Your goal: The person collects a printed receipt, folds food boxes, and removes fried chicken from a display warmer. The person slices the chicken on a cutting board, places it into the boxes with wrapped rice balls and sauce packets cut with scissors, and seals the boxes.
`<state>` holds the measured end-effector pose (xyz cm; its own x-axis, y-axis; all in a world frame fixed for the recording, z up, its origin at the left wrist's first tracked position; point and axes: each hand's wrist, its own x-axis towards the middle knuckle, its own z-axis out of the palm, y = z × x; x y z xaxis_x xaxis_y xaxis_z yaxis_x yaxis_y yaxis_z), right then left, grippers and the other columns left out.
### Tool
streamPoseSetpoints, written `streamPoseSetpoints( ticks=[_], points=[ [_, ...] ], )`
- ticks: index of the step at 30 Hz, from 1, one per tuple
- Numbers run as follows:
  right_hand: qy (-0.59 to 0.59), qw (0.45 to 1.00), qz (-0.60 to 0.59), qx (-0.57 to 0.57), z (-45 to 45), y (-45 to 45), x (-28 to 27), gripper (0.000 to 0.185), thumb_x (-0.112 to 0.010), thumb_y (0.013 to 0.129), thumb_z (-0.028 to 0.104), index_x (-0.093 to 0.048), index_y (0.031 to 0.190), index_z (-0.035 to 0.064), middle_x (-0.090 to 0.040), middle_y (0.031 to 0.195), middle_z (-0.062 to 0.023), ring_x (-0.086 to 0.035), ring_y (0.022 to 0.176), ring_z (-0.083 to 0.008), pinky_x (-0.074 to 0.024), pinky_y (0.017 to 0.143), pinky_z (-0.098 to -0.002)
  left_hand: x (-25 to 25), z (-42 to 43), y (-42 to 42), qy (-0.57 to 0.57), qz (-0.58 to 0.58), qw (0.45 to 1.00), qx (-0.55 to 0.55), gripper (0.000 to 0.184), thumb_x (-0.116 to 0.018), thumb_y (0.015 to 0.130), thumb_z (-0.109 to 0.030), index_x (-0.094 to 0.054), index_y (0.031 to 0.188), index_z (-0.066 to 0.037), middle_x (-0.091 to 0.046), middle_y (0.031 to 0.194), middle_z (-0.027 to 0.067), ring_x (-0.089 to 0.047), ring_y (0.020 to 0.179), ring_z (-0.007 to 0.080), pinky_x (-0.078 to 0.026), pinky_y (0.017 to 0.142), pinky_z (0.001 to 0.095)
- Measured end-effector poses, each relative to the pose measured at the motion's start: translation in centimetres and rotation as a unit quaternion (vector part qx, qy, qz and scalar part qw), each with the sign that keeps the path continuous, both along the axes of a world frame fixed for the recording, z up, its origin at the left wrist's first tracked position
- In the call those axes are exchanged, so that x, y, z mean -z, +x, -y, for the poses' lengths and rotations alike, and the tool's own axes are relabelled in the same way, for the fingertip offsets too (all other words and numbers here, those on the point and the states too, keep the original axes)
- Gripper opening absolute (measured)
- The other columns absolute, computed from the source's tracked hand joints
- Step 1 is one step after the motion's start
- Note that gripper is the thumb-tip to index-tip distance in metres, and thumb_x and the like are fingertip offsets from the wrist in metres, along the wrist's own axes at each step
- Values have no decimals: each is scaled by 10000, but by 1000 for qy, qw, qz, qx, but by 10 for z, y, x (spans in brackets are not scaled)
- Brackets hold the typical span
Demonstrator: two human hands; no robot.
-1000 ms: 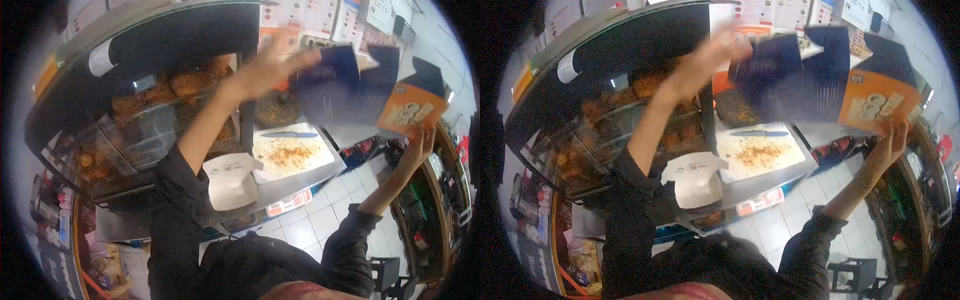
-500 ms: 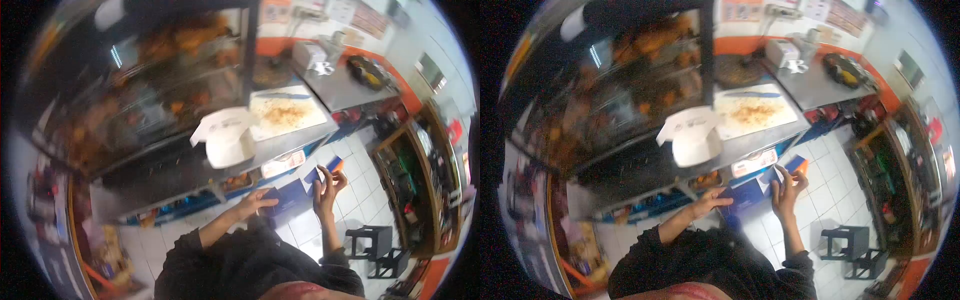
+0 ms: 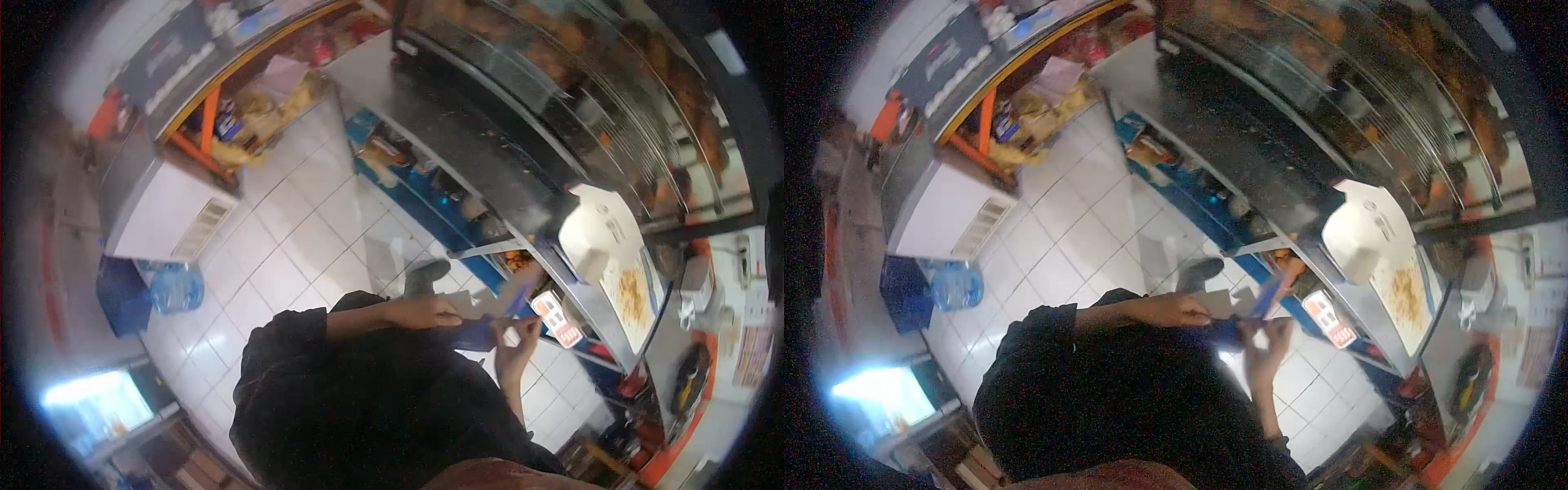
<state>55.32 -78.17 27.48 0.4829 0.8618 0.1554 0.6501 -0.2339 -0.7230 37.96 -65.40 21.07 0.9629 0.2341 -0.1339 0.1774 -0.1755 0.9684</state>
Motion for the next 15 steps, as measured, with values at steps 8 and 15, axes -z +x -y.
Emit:
streamPoseSetpoints(
  ticks=[8,15],
  points=[
    [-151,947,-100,-264,-43,-32,-15,146,-743,670,-6,-635,767,-8,-488,792,-64,-483,642,-143,-411,575,-272,2,15,-57,-54,44,991,-113,388,-481,916,-347,-595,1045,0,-619,963,167,-585,909,274,-440,814,380],
    [59,927,-357,-102,-88,-55,55,577,-665,805,113,-365,1285,0,-475,994,-66,-450,825,-132,-407,760,-256,-24,7,-70,287,-16,926,-246,350,-504,901,-369,-603,1134,-128,-617,1083,107,-582,974,268,-455,842,400]
  ],
)
